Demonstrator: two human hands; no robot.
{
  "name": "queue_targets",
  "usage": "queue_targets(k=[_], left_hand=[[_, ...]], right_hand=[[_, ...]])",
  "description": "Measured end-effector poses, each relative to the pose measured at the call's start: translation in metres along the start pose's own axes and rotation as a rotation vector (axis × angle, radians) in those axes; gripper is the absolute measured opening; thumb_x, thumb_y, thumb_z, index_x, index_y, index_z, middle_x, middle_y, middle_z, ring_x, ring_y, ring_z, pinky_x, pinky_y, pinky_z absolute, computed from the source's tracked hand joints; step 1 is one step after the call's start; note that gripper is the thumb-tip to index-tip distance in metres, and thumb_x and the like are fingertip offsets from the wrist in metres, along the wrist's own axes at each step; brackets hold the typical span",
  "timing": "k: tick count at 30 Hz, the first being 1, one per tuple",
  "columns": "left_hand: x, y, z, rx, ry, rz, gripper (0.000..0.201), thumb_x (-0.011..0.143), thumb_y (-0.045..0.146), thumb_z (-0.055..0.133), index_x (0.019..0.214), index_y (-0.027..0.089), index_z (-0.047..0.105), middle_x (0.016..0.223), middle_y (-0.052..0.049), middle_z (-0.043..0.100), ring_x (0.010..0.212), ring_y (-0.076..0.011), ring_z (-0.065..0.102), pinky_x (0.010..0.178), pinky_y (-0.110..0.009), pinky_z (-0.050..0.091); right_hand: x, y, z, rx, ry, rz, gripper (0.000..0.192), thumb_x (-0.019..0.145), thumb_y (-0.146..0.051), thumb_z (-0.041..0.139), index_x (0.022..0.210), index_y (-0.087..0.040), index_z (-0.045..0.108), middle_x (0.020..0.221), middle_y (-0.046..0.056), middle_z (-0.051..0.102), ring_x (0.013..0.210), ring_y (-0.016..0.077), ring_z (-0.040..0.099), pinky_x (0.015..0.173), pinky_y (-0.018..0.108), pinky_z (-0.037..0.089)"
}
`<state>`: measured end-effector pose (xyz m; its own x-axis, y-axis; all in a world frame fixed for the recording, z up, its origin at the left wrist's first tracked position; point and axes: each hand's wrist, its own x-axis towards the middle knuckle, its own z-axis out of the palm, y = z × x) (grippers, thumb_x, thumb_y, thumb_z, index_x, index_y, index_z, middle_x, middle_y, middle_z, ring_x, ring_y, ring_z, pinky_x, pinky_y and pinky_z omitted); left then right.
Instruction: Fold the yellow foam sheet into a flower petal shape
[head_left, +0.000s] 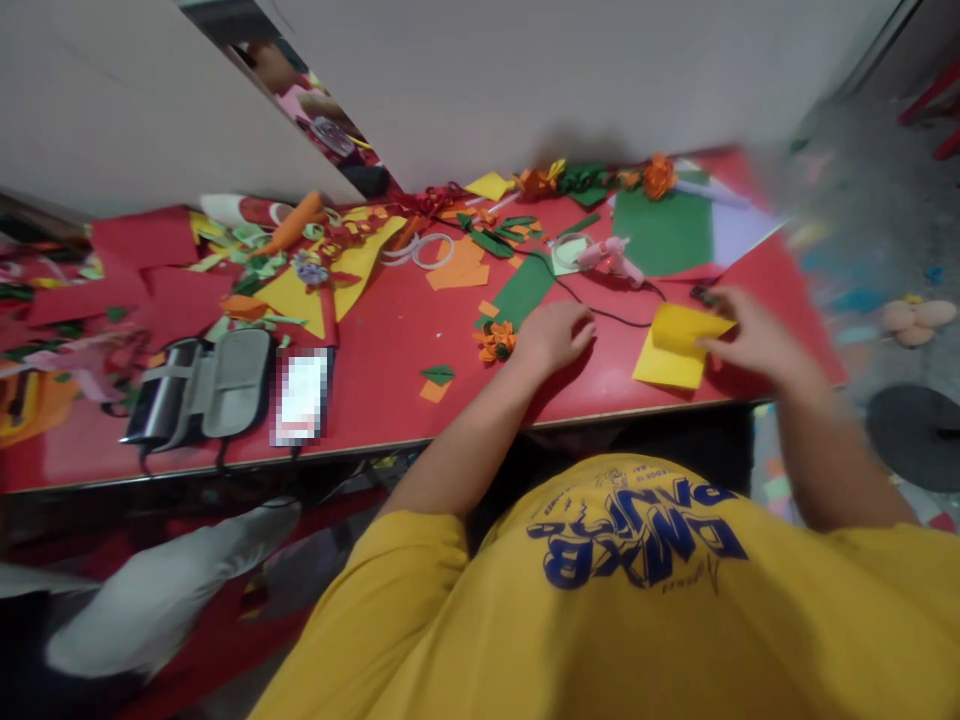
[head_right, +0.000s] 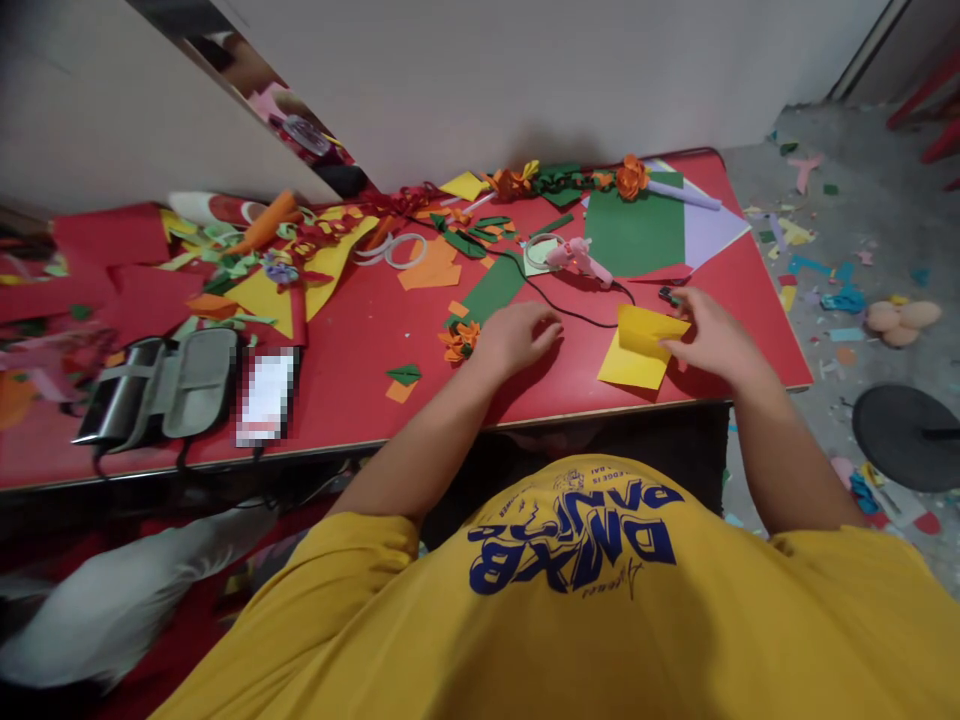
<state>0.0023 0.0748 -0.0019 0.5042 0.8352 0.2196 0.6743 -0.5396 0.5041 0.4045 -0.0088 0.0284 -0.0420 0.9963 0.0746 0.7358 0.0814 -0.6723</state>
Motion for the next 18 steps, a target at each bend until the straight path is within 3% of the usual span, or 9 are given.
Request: queue_targets(k=[2, 4, 5, 7, 11, 15, 18], left_hand=[[0.009, -0.015, -0.008, 0.011, 0.064, -0.102, 0.013, 0.107, 0.036, 0.077, 0.105, 0.028, 0.088, 0.103, -0.011, 0.085, 0.093, -0.0308, 0.074, 0.090, -0.046, 0.059], [0.023, -0.023, -0.017, 0.089, 0.066, -0.199, 0.014, 0.108, 0.035, 0.077, 0.111, 0.028, 0.089, 0.113, -0.013, 0.085, 0.100, -0.0322, 0.075, 0.092, -0.047, 0.060], [0.030, -0.024, -0.020, 0.147, 0.032, -0.232, 0.019, 0.110, 0.035, 0.075, 0.118, 0.027, 0.090, 0.122, -0.014, 0.086, 0.109, -0.0342, 0.076, 0.095, -0.049, 0.060], [0.040, -0.021, -0.025, 0.224, -0.046, -0.249, 0.028, 0.114, 0.036, 0.070, 0.129, 0.025, 0.091, 0.138, -0.017, 0.084, 0.126, -0.0383, 0.076, 0.105, -0.053, 0.061], [0.048, -0.009, -0.024, 0.318, -0.145, -0.236, 0.046, 0.117, 0.044, 0.066, 0.151, 0.020, 0.085, 0.161, -0.021, 0.077, 0.150, -0.0454, 0.066, 0.124, -0.060, 0.057], [0.053, -0.008, -0.020, 0.348, -0.165, -0.236, 0.057, 0.119, 0.049, 0.062, 0.162, 0.015, 0.078, 0.171, -0.023, 0.071, 0.159, -0.0479, 0.060, 0.131, -0.063, 0.055], [0.065, -0.016, -0.015, 0.313, -0.145, -0.243, 0.058, 0.117, 0.049, 0.065, 0.162, 0.014, 0.077, 0.172, -0.026, 0.069, 0.161, -0.0498, 0.058, 0.133, -0.065, 0.052]], right_hand=[[0.029, -0.001, -0.013, 0.153, 0.049, -0.111, 0.092, 0.082, -0.061, 0.099, 0.162, -0.028, 0.068, 0.152, 0.016, 0.082, 0.134, 0.0407, 0.082, 0.115, 0.061, 0.070], [0.065, -0.011, -0.017, 0.218, 0.221, -0.170, 0.079, 0.093, -0.067, 0.089, 0.159, -0.027, 0.070, 0.150, 0.015, 0.082, 0.128, 0.0360, 0.081, 0.112, 0.057, 0.070], [0.085, -0.020, -0.014, 0.216, 0.230, -0.171, 0.071, 0.096, -0.067, 0.086, 0.152, -0.025, 0.074, 0.145, 0.015, 0.083, 0.125, 0.0350, 0.081, 0.112, 0.056, 0.069], [0.120, -0.041, 0.001, 0.122, 0.076, -0.089, 0.052, 0.102, -0.065, 0.083, 0.135, -0.024, 0.083, 0.135, 0.014, 0.087, 0.120, 0.0347, 0.082, 0.112, 0.055, 0.068], [0.163, -0.075, 0.046, -0.179, -0.198, -0.068, 0.036, 0.091, -0.046, 0.099, 0.117, -0.023, 0.089, 0.134, 0.015, 0.090, 0.120, 0.0384, 0.082, 0.109, 0.051, 0.064], [0.173, -0.080, 0.071, -0.252, -0.216, -0.161, 0.017, 0.102, -0.038, 0.087, 0.109, -0.023, 0.087, 0.128, 0.015, 0.092, 0.113, 0.0354, 0.081, 0.100, 0.046, 0.059], [0.174, -0.080, 0.077, -0.272, -0.155, -0.154, 0.019, 0.105, -0.039, 0.083, 0.098, -0.022, 0.083, 0.117, 0.015, 0.091, 0.103, 0.0333, 0.079, 0.090, 0.043, 0.054]])
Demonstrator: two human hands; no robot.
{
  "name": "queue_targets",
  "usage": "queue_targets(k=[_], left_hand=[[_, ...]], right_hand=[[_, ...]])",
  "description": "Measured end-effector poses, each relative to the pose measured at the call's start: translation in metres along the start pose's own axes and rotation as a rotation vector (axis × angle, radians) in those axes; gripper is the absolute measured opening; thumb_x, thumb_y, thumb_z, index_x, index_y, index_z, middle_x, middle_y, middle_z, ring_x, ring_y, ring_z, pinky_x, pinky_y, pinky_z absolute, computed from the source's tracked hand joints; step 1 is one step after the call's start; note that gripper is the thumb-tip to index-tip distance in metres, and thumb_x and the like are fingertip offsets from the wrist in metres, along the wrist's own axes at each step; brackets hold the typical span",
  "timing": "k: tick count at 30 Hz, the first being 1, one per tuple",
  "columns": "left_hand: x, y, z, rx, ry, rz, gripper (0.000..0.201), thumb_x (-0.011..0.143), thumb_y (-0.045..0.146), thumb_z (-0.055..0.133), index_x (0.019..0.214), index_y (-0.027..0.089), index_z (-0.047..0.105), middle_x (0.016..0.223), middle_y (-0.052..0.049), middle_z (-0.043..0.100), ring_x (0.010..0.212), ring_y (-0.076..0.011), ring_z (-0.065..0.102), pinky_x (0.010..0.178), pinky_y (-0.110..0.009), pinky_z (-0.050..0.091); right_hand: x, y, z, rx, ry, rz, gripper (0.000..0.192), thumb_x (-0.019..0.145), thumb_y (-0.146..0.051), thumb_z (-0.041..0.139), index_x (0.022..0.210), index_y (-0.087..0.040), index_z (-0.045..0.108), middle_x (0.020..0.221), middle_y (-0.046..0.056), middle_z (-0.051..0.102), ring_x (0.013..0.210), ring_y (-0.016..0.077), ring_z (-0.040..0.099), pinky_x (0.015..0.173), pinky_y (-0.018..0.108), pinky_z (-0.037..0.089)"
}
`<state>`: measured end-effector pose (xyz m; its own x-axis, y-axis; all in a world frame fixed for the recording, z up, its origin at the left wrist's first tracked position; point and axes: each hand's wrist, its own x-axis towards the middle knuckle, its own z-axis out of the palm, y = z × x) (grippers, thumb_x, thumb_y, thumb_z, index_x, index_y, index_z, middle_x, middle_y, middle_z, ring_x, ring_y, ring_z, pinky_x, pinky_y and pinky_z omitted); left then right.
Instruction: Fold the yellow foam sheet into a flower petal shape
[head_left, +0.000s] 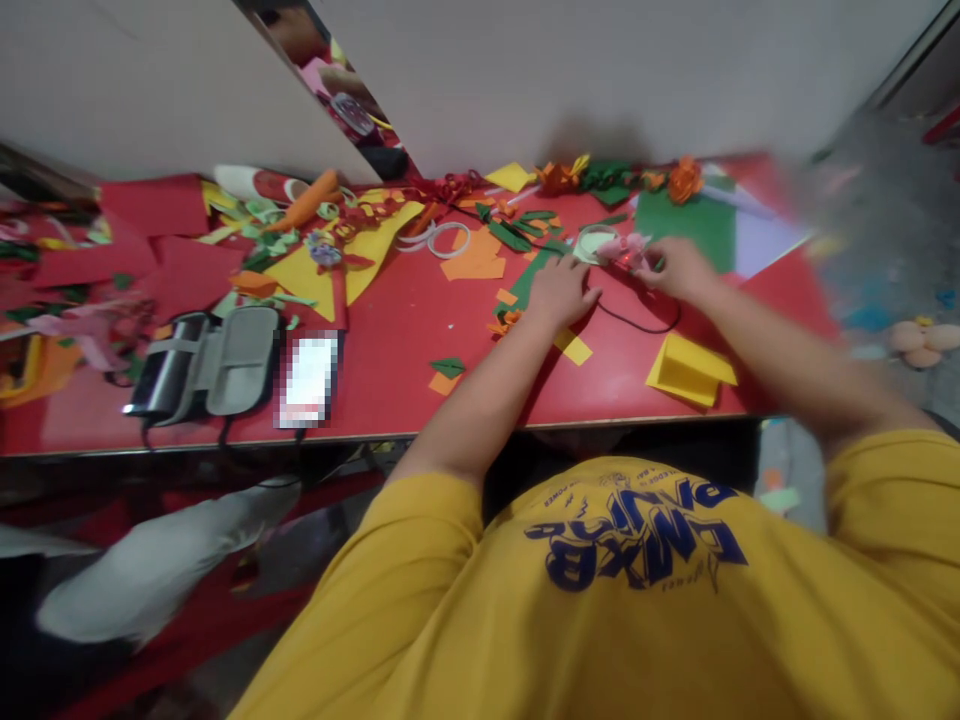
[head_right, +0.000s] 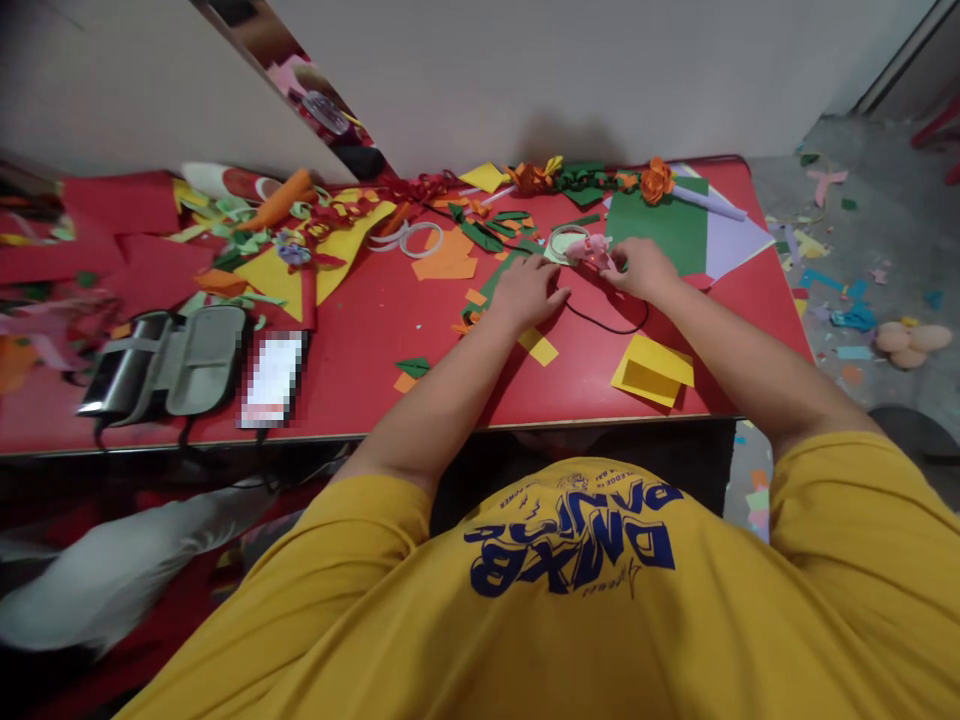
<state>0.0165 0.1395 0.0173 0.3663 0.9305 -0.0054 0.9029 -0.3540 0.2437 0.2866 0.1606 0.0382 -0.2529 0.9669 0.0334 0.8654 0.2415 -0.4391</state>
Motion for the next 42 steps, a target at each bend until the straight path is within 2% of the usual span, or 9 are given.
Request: queue_targets(k=[10, 14, 18, 24, 28, 35, 38, 40, 42], left_hand=[[0.065, -0.018, 0.001, -0.115, 0.044, -0.021, 0.047, 0.114, 0.036, 0.068, 0.155, 0.014, 0.078, 0.171, -0.025, 0.068, 0.164, -0.0455, 0.057, 0.144, -0.063, 0.044], [0.041, -0.018, -0.008, -0.081, 0.047, -0.056, 0.057, 0.113, 0.037, 0.069, 0.166, 0.016, 0.072, 0.177, -0.024, 0.064, 0.167, -0.0465, 0.057, 0.143, -0.064, 0.047], [-0.014, -0.024, -0.013, -0.036, -0.067, -0.085, 0.075, 0.117, 0.052, 0.065, 0.183, 0.017, 0.057, 0.196, -0.024, 0.046, 0.177, -0.0497, 0.051, 0.143, -0.068, 0.049], [-0.067, -0.062, -0.025, 0.096, -0.242, -0.016, 0.094, 0.121, 0.067, 0.054, 0.198, 0.018, 0.030, 0.209, -0.019, 0.019, 0.193, -0.0453, 0.027, 0.153, -0.067, 0.033], [-0.084, -0.101, -0.043, 0.159, -0.282, -0.065, 0.100, 0.121, 0.070, 0.052, 0.198, 0.013, 0.028, 0.208, -0.021, 0.021, 0.192, -0.0463, 0.029, 0.152, -0.064, 0.034], [-0.097, -0.177, -0.075, 0.255, -0.245, -0.268, 0.092, 0.122, 0.074, 0.039, 0.193, 0.017, 0.042, 0.205, -0.019, 0.033, 0.185, -0.0542, 0.035, 0.144, -0.083, 0.035], [-0.102, -0.164, -0.072, 0.212, -0.056, -0.305, 0.083, 0.124, 0.070, 0.026, 0.186, 0.022, 0.055, 0.202, -0.012, 0.042, 0.187, -0.0511, 0.029, 0.149, -0.083, 0.022], [-0.110, -0.133, -0.057, 0.087, -0.005, -0.126, 0.080, 0.124, 0.072, 0.027, 0.186, 0.030, 0.055, 0.201, -0.007, 0.046, 0.187, -0.0429, 0.034, 0.155, -0.070, 0.022], [-0.120, -0.099, -0.035, -0.023, -0.117, 0.136, 0.085, 0.120, 0.074, 0.042, 0.189, 0.025, 0.052, 0.205, -0.012, 0.036, 0.190, -0.0399, 0.034, 0.157, -0.059, 0.025]], right_hand=[[0.022, -0.026, 0.009, 0.073, 0.016, 0.162, 0.021, 0.103, -0.035, 0.090, 0.095, -0.018, 0.079, 0.102, 0.012, 0.087, 0.090, 0.0226, 0.071, 0.082, 0.037, 0.048], [0.029, -0.032, 0.013, 0.100, 0.012, 0.179, 0.020, 0.101, -0.032, 0.094, 0.098, -0.019, 0.078, 0.106, 0.012, 0.086, 0.095, 0.0256, 0.075, 0.090, 0.039, 0.055], [0.015, -0.022, 0.012, 0.114, 0.086, 0.128, 0.044, 0.097, -0.038, 0.099, 0.131, -0.017, 0.081, 0.135, 0.018, 0.084, 0.124, 0.0354, 0.079, 0.113, 0.049, 0.062], [-0.042, 0.024, -0.007, 0.220, 0.257, 0.093, 0.057, 0.099, -0.055, 0.089, 0.145, -0.025, 0.076, 0.150, 0.017, 0.077, 0.104, 0.0318, 0.079, 0.106, 0.059, 0.070], [-0.098, 0.043, -0.022, 0.300, 0.285, 0.129, 0.049, 0.101, -0.060, 0.081, 0.140, -0.031, 0.078, 0.145, 0.013, 0.080, 0.095, 0.0304, 0.079, 0.103, 0.062, 0.072], [-0.214, 0.011, 0.000, 0.037, 0.106, -0.111, 0.087, 0.099, -0.083, 0.077, 0.169, -0.034, 0.069, 0.174, 0.020, 0.070, 0.162, 0.0569, 0.063, 0.137, 0.085, 0.047], [-0.232, 0.007, 0.013, -0.023, 0.000, -0.028, 0.104, 0.096, -0.080, 0.080, 0.188, -0.039, 0.052, 0.192, 0.018, 0.055, 0.176, 0.0577, 0.051, 0.144, 0.085, 0.039], [-0.234, 0.007, 0.017, -0.036, -0.060, -0.025, 0.112, 0.093, -0.078, 0.084, 0.192, -0.041, 0.046, 0.196, 0.017, 0.050, 0.180, 0.0577, 0.048, 0.147, 0.084, 0.037], [-0.232, 0.003, 0.020, -0.051, -0.115, -0.070, 0.114, 0.092, -0.078, 0.086, 0.192, -0.041, 0.046, 0.197, 0.016, 0.049, 0.180, 0.0581, 0.047, 0.147, 0.085, 0.036]])
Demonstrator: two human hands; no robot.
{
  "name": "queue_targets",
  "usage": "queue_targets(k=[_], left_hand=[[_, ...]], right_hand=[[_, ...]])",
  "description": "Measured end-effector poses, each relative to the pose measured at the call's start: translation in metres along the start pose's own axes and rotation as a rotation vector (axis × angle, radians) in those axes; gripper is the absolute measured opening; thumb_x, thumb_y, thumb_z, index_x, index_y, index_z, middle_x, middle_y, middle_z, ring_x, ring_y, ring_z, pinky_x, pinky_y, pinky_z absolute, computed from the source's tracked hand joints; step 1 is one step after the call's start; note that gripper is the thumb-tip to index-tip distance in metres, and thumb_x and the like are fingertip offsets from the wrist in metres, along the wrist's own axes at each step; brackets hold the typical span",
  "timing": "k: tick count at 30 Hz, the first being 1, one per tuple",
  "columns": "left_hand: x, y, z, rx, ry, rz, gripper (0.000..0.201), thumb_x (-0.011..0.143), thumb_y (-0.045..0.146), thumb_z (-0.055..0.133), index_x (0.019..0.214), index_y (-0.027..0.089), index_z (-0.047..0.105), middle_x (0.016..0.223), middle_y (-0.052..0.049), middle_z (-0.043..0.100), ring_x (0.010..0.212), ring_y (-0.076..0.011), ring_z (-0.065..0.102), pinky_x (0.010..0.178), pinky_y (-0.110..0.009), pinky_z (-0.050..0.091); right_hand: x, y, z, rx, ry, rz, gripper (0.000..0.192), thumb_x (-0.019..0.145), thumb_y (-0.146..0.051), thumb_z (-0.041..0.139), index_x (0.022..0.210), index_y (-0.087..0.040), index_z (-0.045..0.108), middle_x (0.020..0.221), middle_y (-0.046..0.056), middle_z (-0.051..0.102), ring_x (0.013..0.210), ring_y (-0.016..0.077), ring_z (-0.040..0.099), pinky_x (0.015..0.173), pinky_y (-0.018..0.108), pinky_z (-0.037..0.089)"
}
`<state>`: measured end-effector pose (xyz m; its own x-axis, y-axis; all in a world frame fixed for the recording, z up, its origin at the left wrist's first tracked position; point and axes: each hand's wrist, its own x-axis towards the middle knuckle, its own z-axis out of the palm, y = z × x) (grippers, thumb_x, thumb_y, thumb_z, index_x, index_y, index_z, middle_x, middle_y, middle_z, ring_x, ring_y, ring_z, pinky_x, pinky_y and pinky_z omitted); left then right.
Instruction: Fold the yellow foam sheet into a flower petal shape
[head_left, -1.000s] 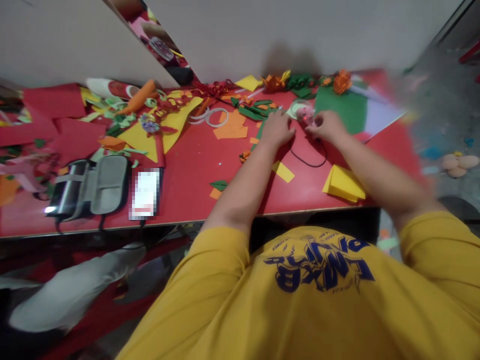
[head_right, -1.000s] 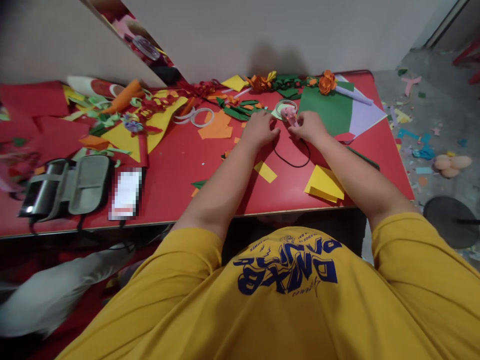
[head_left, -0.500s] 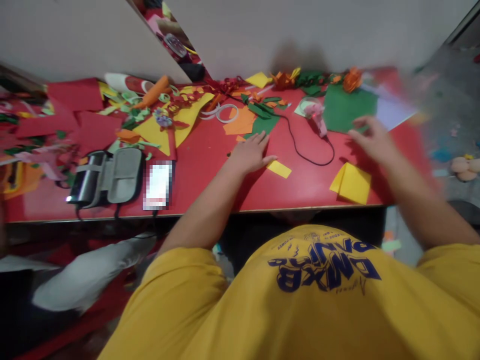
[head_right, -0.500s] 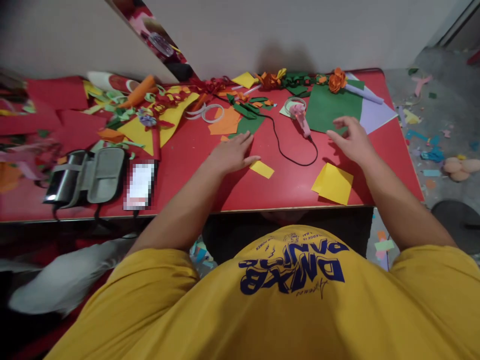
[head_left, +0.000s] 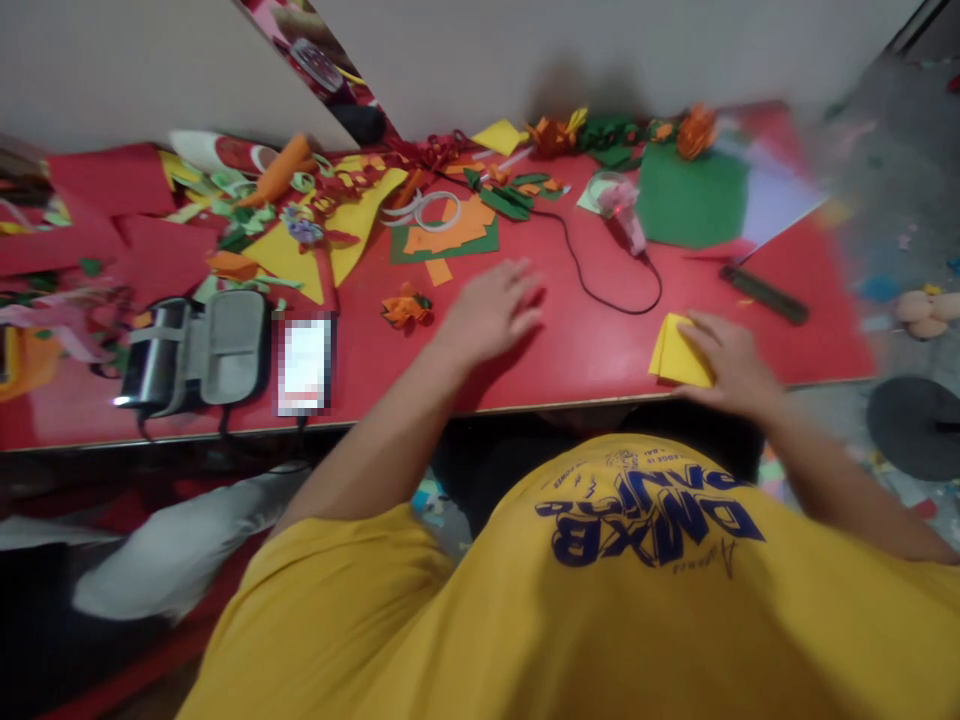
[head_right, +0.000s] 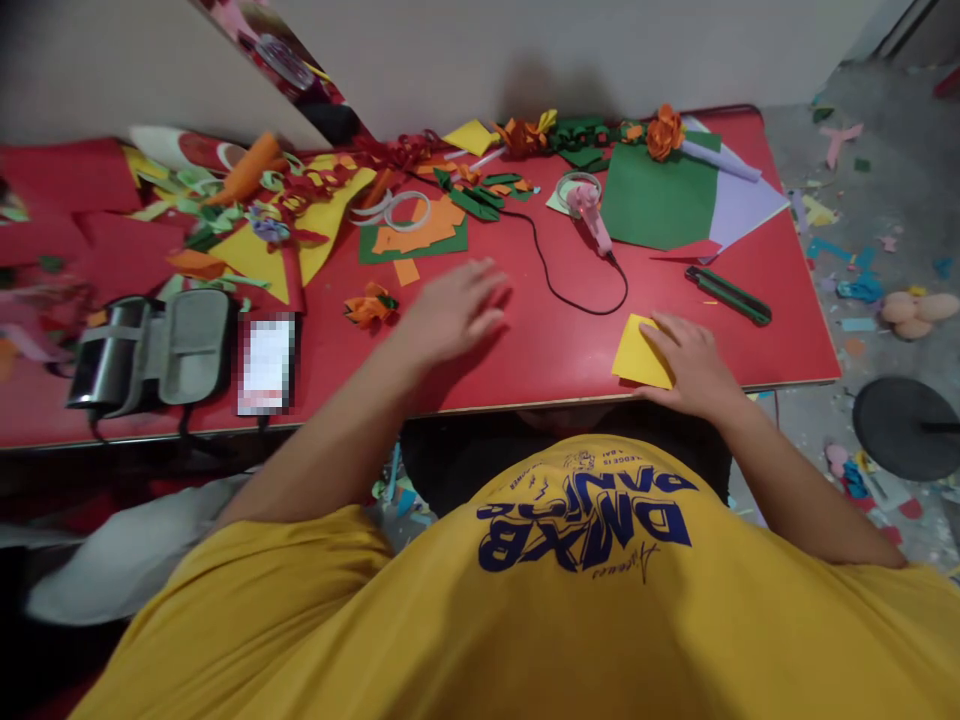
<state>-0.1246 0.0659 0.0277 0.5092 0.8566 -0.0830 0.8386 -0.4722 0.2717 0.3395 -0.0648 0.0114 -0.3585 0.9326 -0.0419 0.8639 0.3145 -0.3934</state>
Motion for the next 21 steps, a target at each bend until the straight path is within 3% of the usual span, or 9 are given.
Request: queue_targets(k=[2, 4, 6, 9, 11, 13, 16, 18, 21], left_hand=[[-0.003, 0.022, 0.022, -0.035, -0.100, 0.077, 0.096, 0.116, 0.078, 0.054, 0.195, 0.025, 0.041, 0.209, -0.014, 0.024, 0.196, -0.0421, 0.019, 0.159, -0.063, 0.017], [-0.005, 0.024, 0.034, -0.030, -0.107, 0.036, 0.101, 0.116, 0.077, 0.056, 0.198, 0.023, 0.032, 0.209, -0.016, 0.019, 0.197, -0.0423, 0.015, 0.159, -0.067, 0.011], [-0.004, 0.007, 0.033, -0.013, -0.047, -0.100, 0.102, 0.116, 0.075, 0.054, 0.199, 0.020, 0.030, 0.209, -0.020, 0.019, 0.196, -0.0449, 0.016, 0.158, -0.071, 0.012], [0.002, -0.019, 0.020, 0.029, 0.129, -0.336, 0.095, 0.116, 0.069, 0.054, 0.195, 0.017, 0.039, 0.206, -0.023, 0.026, 0.195, -0.0485, 0.019, 0.156, -0.075, 0.015], [0.006, -0.017, 0.010, 0.035, 0.230, -0.358, 0.082, 0.117, 0.058, 0.053, 0.189, 0.020, 0.051, 0.203, -0.020, 0.038, 0.192, -0.0442, 0.028, 0.158, -0.069, 0.019], [0.008, 0.003, 0.007, -0.018, 0.248, -0.247, 0.067, 0.119, 0.049, 0.048, 0.178, 0.021, 0.065, 0.193, -0.018, 0.055, 0.183, -0.0381, 0.047, 0.155, -0.059, 0.033], [0.010, 0.052, 0.016, -0.167, 0.145, 0.036, 0.060, 0.124, 0.051, 0.040, 0.156, 0.020, 0.081, 0.163, -0.018, 0.079, 0.158, -0.0345, 0.069, 0.142, -0.054, 0.051], [0.013, 0.081, 0.027, -0.196, 0.030, 0.264, 0.061, 0.122, 0.060, 0.054, 0.169, 0.026, 0.074, 0.176, -0.015, 0.072, 0.165, -0.0354, 0.065, 0.143, -0.055, 0.049], [0.020, 0.100, 0.041, -0.112, -0.057, 0.407, 0.076, 0.113, 0.068, 0.073, 0.178, 0.028, 0.067, 0.192, -0.017, 0.057, 0.177, -0.0437, 0.053, 0.146, -0.063, 0.042]], right_hand=[[0.006, -0.010, 0.005, -0.023, -0.045, -0.058, 0.105, 0.098, -0.077, 0.082, 0.191, -0.039, 0.050, 0.197, 0.017, 0.048, 0.181, 0.0569, 0.047, 0.147, 0.085, 0.036], [0.018, -0.029, 0.013, -0.041, -0.089, -0.133, 0.095, 0.106, -0.074, 0.076, 0.188, -0.032, 0.056, 0.198, 0.021, 0.047, 0.182, 0.0551, 0.045, 0.147, 0.084, 0.036], [0.037, -0.053, 0.024, -0.035, -0.146, -0.237, 0.093, 0.108, -0.074, 0.076, 0.187, -0.028, 0.058, 0.198, 0.022, 0.046, 0.184, 0.0533, 0.044, 0.148, 0.080, 0.036], [0.076, -0.088, 0.037, -0.004, -0.203, -0.353, 0.090, 0.108, -0.071, 0.079, 0.186, -0.031, 0.059, 0.201, 0.016, 0.043, 0.186, 0.0491, 0.041, 0.153, 0.075, 0.030], [0.102, -0.100, 0.034, 0.019, -0.196, -0.386, 0.095, 0.106, -0.073, 0.082, 0.186, -0.030, 0.058, 0.202, 0.016, 0.040, 0.187, 0.0501, 0.038, 0.155, 0.076, 0.023], [0.124, -0.095, 0.021, 0.067, -0.124, -0.349, 0.080, 0.112, -0.066, 0.075, 0.182, -0.029, 0.063, 0.197, 0.016, 0.050, 0.183, 0.0468, 0.045, 0.153, 0.069, 0.033], [0.146, -0.063, -0.005, 0.093, 0.124, -0.108, 0.044, 0.117, -0.045, 0.065, 0.153, -0.026, 0.082, 0.163, 0.020, 0.075, 0.158, 0.0444, 0.067, 0.139, 0.064, 0.052], [0.159, -0.041, -0.016, 0.070, 0.214, 0.053, 0.044, 0.108, -0.045, 0.080, 0.146, -0.023, 0.081, 0.155, 0.023, 0.074, 0.148, 0.0473, 0.071, 0.132, 0.067, 0.057], [0.175, -0.025, -0.018, 0.058, 0.189, 0.169, 0.067, 0.090, -0.052, 0.102, 0.145, -0.022, 0.077, 0.151, 0.023, 0.072, 0.135, 0.0480, 0.075, 0.119, 0.067, 0.064]])
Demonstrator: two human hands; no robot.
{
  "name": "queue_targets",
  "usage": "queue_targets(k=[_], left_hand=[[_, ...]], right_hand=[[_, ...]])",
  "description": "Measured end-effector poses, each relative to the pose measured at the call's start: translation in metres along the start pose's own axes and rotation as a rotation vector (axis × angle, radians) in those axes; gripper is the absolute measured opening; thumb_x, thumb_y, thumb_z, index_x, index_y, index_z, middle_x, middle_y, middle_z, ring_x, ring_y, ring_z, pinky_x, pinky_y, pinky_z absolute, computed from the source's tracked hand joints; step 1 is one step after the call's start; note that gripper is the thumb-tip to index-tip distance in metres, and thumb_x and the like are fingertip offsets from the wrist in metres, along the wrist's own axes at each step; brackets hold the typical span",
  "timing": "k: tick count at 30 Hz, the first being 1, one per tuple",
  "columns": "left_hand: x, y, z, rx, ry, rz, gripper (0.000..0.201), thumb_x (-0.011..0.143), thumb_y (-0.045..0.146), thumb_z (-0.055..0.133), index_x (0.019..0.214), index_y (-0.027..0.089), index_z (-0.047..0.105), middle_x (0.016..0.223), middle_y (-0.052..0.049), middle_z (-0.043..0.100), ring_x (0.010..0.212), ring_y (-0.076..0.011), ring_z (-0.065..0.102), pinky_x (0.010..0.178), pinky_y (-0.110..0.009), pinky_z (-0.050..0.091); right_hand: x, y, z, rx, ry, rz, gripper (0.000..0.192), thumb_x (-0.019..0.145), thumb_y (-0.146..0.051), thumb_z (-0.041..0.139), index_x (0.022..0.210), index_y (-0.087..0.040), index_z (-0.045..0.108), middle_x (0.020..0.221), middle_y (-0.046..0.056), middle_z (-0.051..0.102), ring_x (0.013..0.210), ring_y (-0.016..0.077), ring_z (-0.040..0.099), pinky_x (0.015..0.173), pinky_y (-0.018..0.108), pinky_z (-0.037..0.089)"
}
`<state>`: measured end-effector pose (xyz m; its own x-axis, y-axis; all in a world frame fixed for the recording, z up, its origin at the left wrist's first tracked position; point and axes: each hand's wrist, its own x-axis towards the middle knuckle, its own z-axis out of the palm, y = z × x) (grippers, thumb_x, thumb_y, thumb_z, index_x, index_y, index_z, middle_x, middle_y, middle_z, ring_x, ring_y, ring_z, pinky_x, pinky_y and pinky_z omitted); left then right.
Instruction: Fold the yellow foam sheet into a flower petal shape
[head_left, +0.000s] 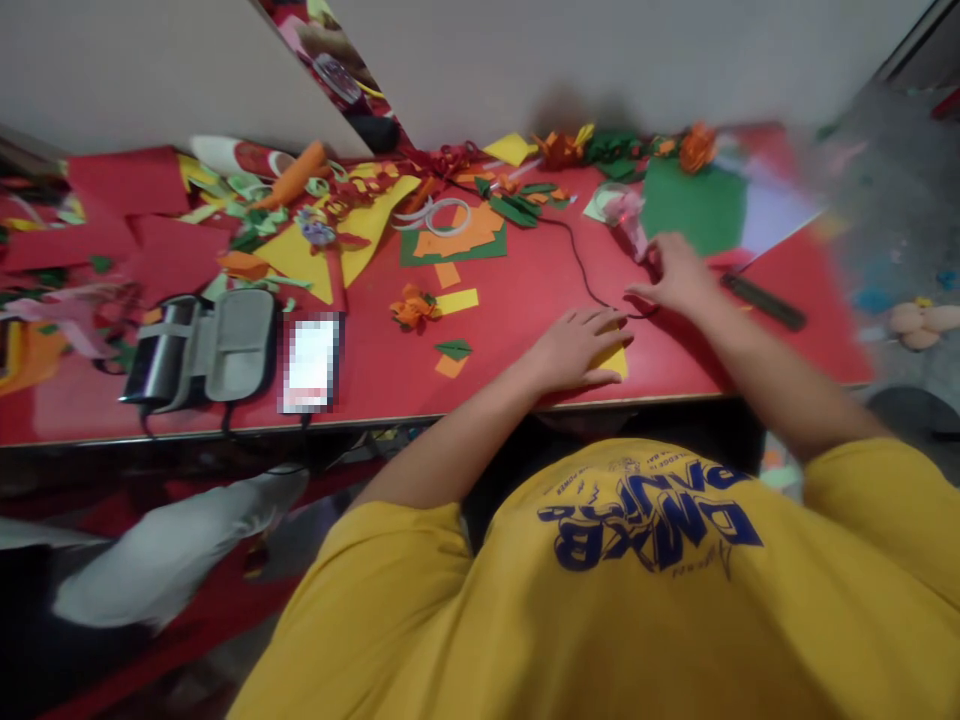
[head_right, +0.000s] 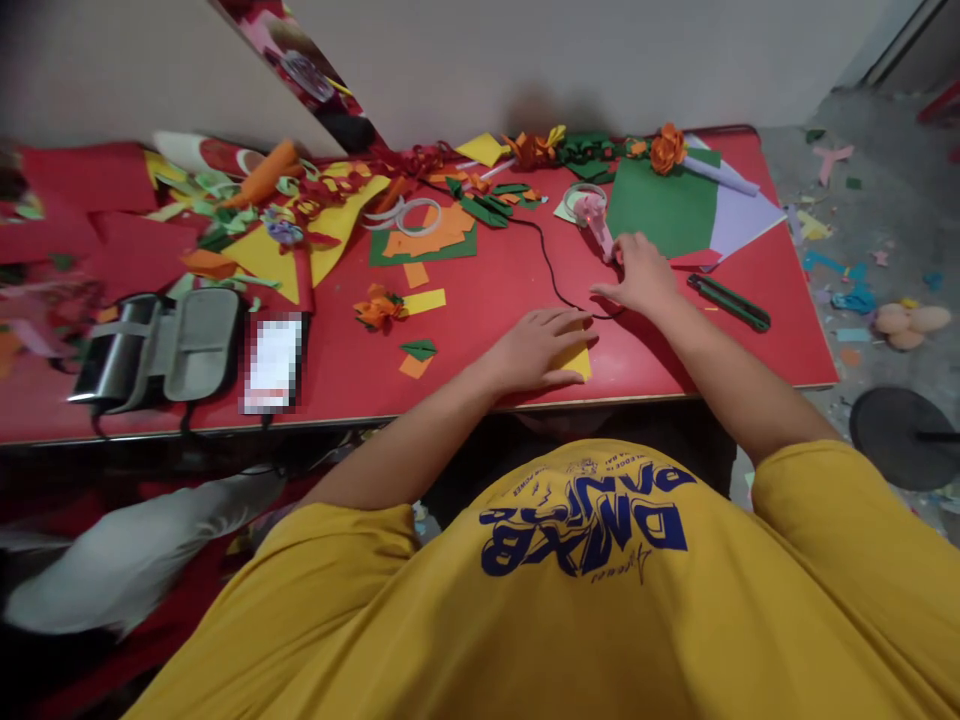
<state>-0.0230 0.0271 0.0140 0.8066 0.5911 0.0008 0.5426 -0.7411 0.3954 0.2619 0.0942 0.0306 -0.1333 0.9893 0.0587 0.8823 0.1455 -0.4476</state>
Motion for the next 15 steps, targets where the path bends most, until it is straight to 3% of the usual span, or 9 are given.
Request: queue_targets(k=[3, 6, 10, 15], left_hand=[[0.008, -0.011, 0.002, 0.038, -0.024, -0.036, 0.068, 0.116, 0.061, 0.072, 0.176, 0.031, 0.070, 0.192, -0.016, 0.057, 0.177, -0.0449, 0.052, 0.145, -0.066, 0.042], [0.008, -0.029, -0.005, 0.050, -0.006, -0.063, 0.059, 0.116, 0.054, 0.073, 0.171, 0.034, 0.075, 0.193, -0.015, 0.055, 0.176, -0.0439, 0.054, 0.144, -0.066, 0.042], [-0.004, -0.047, -0.013, 0.034, 0.068, -0.065, 0.051, 0.117, 0.050, 0.071, 0.164, 0.034, 0.081, 0.200, -0.014, 0.045, 0.180, -0.0421, 0.049, 0.149, -0.066, 0.037], [-0.014, -0.061, -0.017, -0.035, 0.130, -0.174, 0.066, 0.113, 0.055, 0.080, 0.175, 0.033, 0.071, 0.190, -0.017, 0.058, 0.174, -0.0406, 0.059, 0.146, -0.063, 0.043]], right_hand=[[0.010, 0.001, 0.009, -0.028, -0.011, 0.020, 0.069, 0.087, -0.048, 0.105, 0.143, -0.023, 0.074, 0.146, 0.021, 0.076, 0.130, 0.0453, 0.075, 0.115, 0.064, 0.065], [0.013, 0.009, 0.011, -0.075, -0.007, 0.011, 0.040, 0.103, -0.037, 0.087, 0.138, -0.023, 0.076, 0.145, 0.020, 0.078, 0.129, 0.0432, 0.076, 0.114, 0.061, 0.064], [0.023, 0.036, -0.003, -0.151, 0.001, 0.051, 0.021, 0.109, -0.027, 0.075, 0.129, -0.023, 0.081, 0.143, 0.019, 0.081, 0.128, 0.0436, 0.076, 0.109, 0.059, 0.062], [0.050, 0.068, -0.025, -0.169, 0.062, 0.128, 0.016, 0.105, -0.022, 0.082, 0.121, -0.020, 0.084, 0.134, 0.017, 0.084, 0.122, 0.0376, 0.075, 0.106, 0.052, 0.060]])
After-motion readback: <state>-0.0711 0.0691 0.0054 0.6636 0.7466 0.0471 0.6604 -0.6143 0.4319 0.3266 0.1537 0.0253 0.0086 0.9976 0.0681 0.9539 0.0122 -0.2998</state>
